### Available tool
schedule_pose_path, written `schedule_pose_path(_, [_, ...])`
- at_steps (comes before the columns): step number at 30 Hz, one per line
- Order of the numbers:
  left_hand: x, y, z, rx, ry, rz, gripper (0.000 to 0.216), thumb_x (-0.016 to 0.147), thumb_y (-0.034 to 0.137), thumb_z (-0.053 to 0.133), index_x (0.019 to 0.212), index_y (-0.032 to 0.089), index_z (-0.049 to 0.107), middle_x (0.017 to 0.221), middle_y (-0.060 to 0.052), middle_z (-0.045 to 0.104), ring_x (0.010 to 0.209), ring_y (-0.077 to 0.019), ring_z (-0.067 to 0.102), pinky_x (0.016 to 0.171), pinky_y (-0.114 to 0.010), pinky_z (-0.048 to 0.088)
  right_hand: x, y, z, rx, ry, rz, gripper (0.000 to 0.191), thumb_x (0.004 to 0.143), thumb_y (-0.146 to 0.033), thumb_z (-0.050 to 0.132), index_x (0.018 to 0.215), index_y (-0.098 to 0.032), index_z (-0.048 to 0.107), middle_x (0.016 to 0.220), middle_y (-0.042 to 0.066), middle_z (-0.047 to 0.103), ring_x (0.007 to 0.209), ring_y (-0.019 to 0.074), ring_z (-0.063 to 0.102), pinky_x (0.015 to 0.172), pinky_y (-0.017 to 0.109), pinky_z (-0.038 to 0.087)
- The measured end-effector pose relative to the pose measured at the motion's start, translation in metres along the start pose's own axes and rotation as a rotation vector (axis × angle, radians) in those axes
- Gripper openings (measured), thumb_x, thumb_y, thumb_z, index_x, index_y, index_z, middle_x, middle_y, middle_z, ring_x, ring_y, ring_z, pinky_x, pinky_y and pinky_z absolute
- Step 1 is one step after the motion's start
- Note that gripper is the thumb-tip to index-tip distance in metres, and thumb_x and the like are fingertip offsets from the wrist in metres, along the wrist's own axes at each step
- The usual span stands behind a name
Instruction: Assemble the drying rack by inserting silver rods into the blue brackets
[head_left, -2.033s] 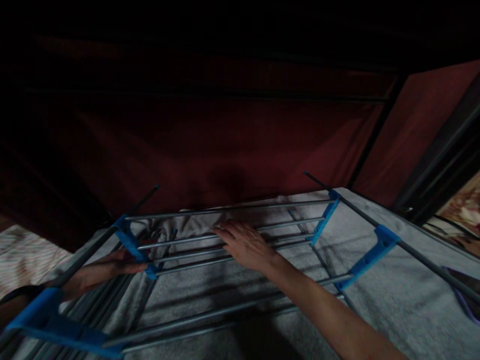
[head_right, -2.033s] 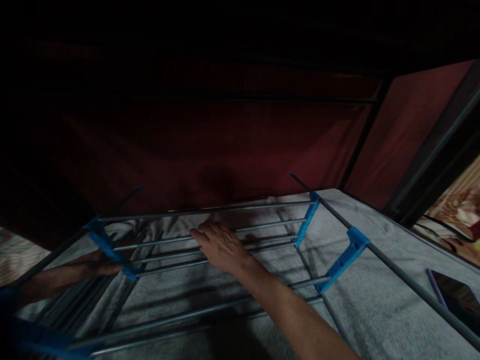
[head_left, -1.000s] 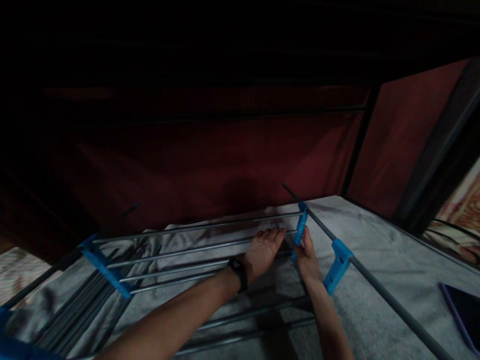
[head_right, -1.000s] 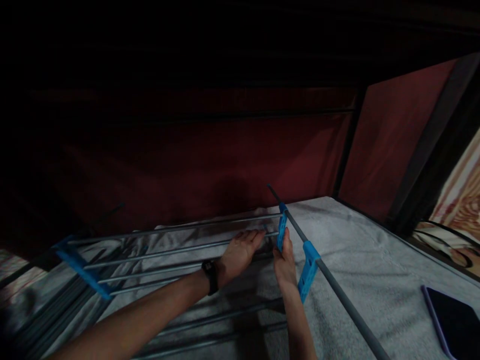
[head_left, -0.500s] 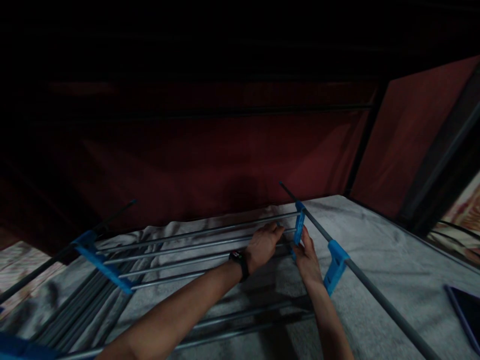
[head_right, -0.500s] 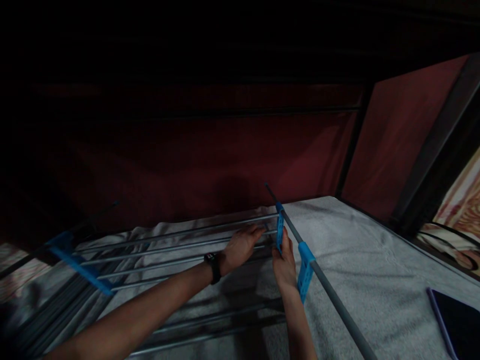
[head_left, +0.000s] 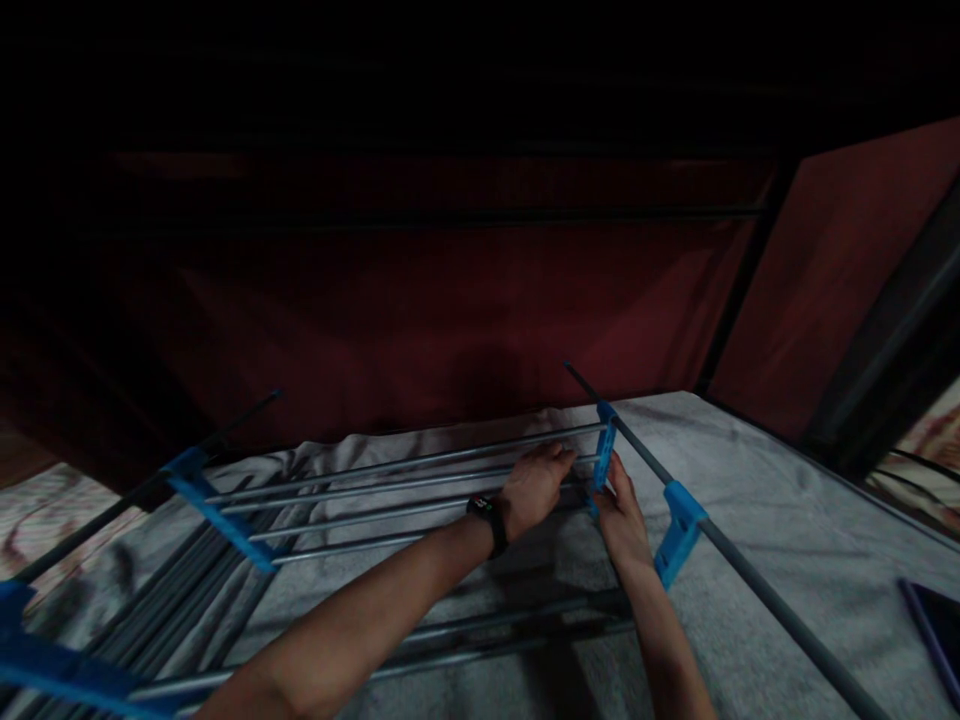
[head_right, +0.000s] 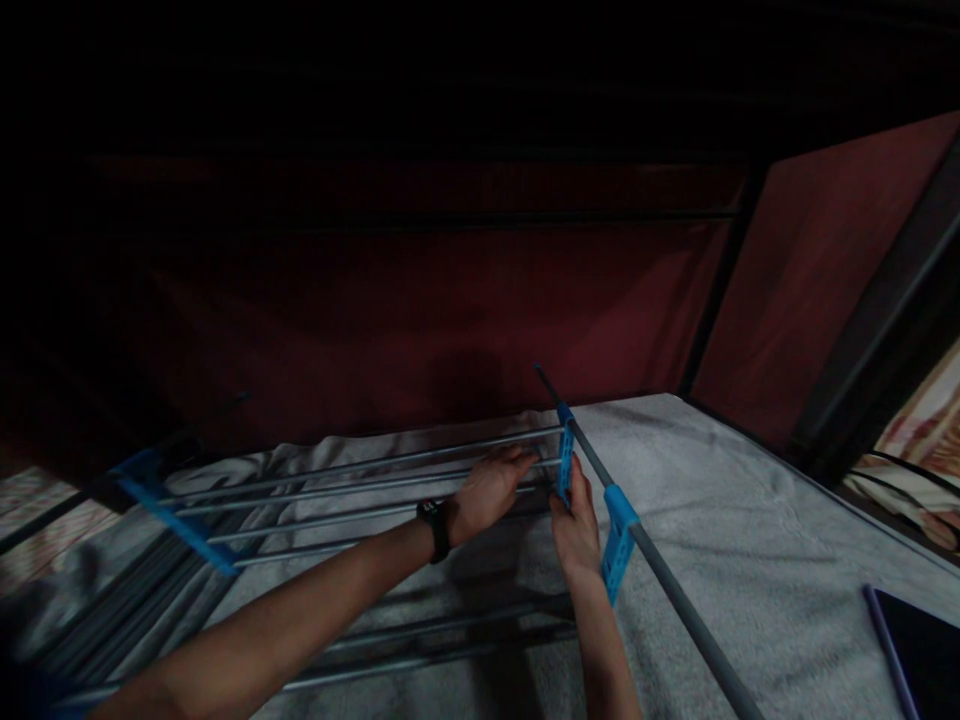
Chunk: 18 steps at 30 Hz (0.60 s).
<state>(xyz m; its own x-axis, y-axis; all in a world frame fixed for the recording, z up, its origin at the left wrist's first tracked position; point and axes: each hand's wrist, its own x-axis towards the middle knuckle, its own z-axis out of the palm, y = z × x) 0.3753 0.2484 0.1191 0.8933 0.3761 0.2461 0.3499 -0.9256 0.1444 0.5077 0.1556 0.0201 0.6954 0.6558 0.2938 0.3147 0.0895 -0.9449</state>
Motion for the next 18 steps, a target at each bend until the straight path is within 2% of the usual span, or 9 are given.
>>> schedule_pose_path(5, [-0.011, 0.005, -0.004, 0.022, 0.042, 0.019, 0.046, 0.092, 0.009, 0.043, 0.136, 0.016, 0.051, 0.131, -0.012, 0.059, 0.121, -0.0238, 0.056, 0.106, -0.038, 0.044, 0.0, 0.009, 0.0, -0.067, -0.003, -0.033, 0.077, 0.085, -0.044, 0.049, 0.157, -0.026, 0.026, 0.159, 0.007, 0.034, 0.145, 0.0255, 0.036, 0.118, 0.046, 0.033])
schedule_pose_path(7, [-0.028, 0.009, -0.012, 0.067, 0.06, 0.063, 0.043, 0.096, 0.015, 0.043, 0.139, 0.017, 0.049, 0.136, -0.014, 0.056, 0.127, -0.0252, 0.052, 0.108, -0.041, 0.042, -0.005, 0.003, 0.0, -0.211, 0.058, -0.055, 0.078, 0.085, -0.048, 0.052, 0.155, -0.025, 0.028, 0.153, 0.012, 0.04, 0.137, 0.0309, 0.045, 0.111, 0.051, 0.04])
schedule_pose_path(9, [-0.053, 0.013, -0.029, 0.125, 0.026, 0.152, 0.039, 0.096, 0.017, 0.045, 0.135, 0.018, 0.053, 0.133, -0.014, 0.058, 0.125, -0.0256, 0.053, 0.105, -0.041, 0.044, -0.012, -0.01, 0.002, -0.391, 0.167, -0.099, 0.072, 0.086, -0.048, 0.052, 0.15, -0.02, 0.036, 0.14, 0.019, 0.048, 0.125, 0.0373, 0.053, 0.101, 0.057, 0.045])
schedule_pose_path(11, [-0.084, 0.014, -0.058, 0.187, -0.046, 0.243, 0.033, 0.095, 0.016, 0.047, 0.126, 0.02, 0.059, 0.123, -0.013, 0.063, 0.116, -0.0248, 0.058, 0.098, -0.039, 0.047, -0.023, -0.029, 0.006, -0.513, 0.237, -0.218, 0.061, 0.088, -0.048, 0.05, 0.139, -0.015, 0.048, 0.125, 0.022, 0.055, 0.118, 0.0409, 0.054, 0.095, 0.059, 0.046])
schedule_pose_path(13, [-0.119, 0.01, -0.098, 0.241, -0.099, 0.262, 0.029, 0.095, 0.017, 0.049, 0.119, 0.02, 0.063, 0.115, -0.012, 0.066, 0.109, -0.0237, 0.06, 0.096, -0.037, 0.047, -0.036, -0.052, 0.012, -0.531, 0.196, -0.418, 0.048, 0.092, -0.043, 0.045, 0.127, -0.012, 0.055, 0.114, 0.021, 0.059, 0.114, 0.0394, 0.056, 0.094, 0.057, 0.047])
schedule_pose_path(15, [-0.155, -0.008, -0.144, 0.278, -0.074, 0.143, 0.031, 0.096, 0.018, 0.047, 0.124, 0.021, 0.062, 0.119, -0.01, 0.066, 0.112, -0.0225, 0.058, 0.102, -0.036, 0.043, -0.047, -0.073, 0.022, -0.496, 0.084, -0.631, 0.039, 0.095, -0.037, 0.041, 0.123, -0.014, 0.056, 0.113, 0.019, 0.062, 0.112, 0.035, 0.057, 0.096, 0.053, 0.047])
schedule_pose_path(16, [-0.172, -0.023, -0.167, 0.291, -0.027, 0.026, 0.033, 0.098, 0.02, 0.044, 0.126, 0.021, 0.061, 0.122, -0.009, 0.065, 0.113, -0.0223, 0.058, 0.103, -0.037, 0.042, -0.052, -0.083, 0.029, -0.48, 0.03, -0.714, 0.037, 0.096, -0.034, 0.04, 0.124, -0.015, 0.056, 0.117, 0.018, 0.062, 0.113, 0.033, 0.057, 0.098, 0.051, 0.046])
schedule_pose_path(18, [-0.204, -0.063, -0.21, 0.29, 0.168, -0.289, 0.036, 0.1, 0.029, 0.042, 0.132, 0.021, 0.058, 0.132, -0.01, 0.06, 0.121, -0.0248, 0.054, 0.107, -0.041, 0.039, -0.054, -0.1, 0.047, -0.491, -0.057, -0.822, 0.038, 0.097, -0.03, 0.039, 0.13, -0.017, 0.054, 0.125, 0.017, 0.061, 0.118, 0.0315, 0.056, 0.102, 0.051, 0.044])
